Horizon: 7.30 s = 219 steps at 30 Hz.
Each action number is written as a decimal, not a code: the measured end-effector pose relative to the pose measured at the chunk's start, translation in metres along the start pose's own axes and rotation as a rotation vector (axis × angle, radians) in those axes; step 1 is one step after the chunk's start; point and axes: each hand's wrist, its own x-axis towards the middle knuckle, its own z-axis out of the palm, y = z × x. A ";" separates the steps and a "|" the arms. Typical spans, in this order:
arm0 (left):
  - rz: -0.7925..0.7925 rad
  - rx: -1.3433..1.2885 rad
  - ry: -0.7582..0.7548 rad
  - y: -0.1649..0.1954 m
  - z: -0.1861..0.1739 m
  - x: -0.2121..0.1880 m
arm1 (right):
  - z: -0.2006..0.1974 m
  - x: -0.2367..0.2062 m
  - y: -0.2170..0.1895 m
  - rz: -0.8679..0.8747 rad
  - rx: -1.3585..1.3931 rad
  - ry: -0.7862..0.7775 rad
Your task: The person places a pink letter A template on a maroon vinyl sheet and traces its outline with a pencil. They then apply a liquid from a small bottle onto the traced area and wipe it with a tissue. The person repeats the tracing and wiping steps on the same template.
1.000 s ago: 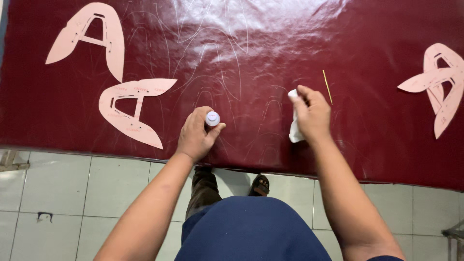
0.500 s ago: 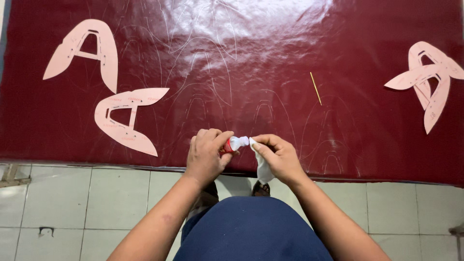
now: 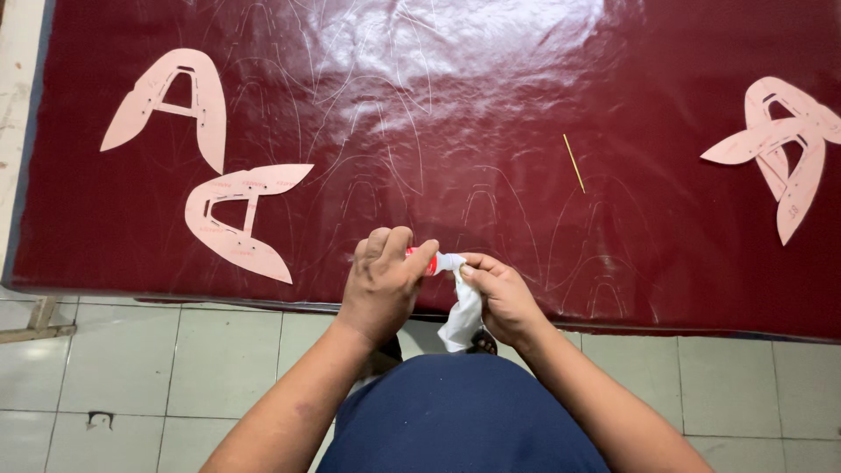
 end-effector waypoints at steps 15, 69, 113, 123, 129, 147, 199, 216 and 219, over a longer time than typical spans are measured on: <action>0.005 0.076 -0.054 0.004 0.001 0.006 | -0.004 0.003 0.005 0.072 0.059 0.014; -0.283 -0.215 0.092 -0.062 0.074 -0.052 | -0.012 0.049 -0.055 -0.919 -1.663 -0.198; -0.257 -0.218 0.112 -0.061 0.073 -0.052 | -0.052 0.053 -0.071 -0.991 -1.569 0.090; -0.275 -0.209 0.104 -0.061 0.074 -0.050 | -0.049 0.071 -0.087 -0.903 -1.512 0.095; -0.270 -0.185 0.125 -0.060 0.073 -0.050 | -0.040 0.071 -0.084 -0.922 -1.527 -0.079; -0.280 -0.204 0.112 -0.060 0.074 -0.051 | -0.005 0.105 -0.097 -0.995 -1.537 0.178; -0.266 -0.187 0.093 -0.058 0.076 -0.051 | -0.086 0.015 -0.090 -0.617 -1.500 0.236; -0.310 -0.192 0.054 -0.058 0.076 -0.053 | -0.093 -0.027 -0.058 -0.550 -1.483 0.384; -0.277 -0.191 0.070 -0.058 0.076 -0.054 | -0.091 0.003 -0.068 -0.679 -1.455 0.480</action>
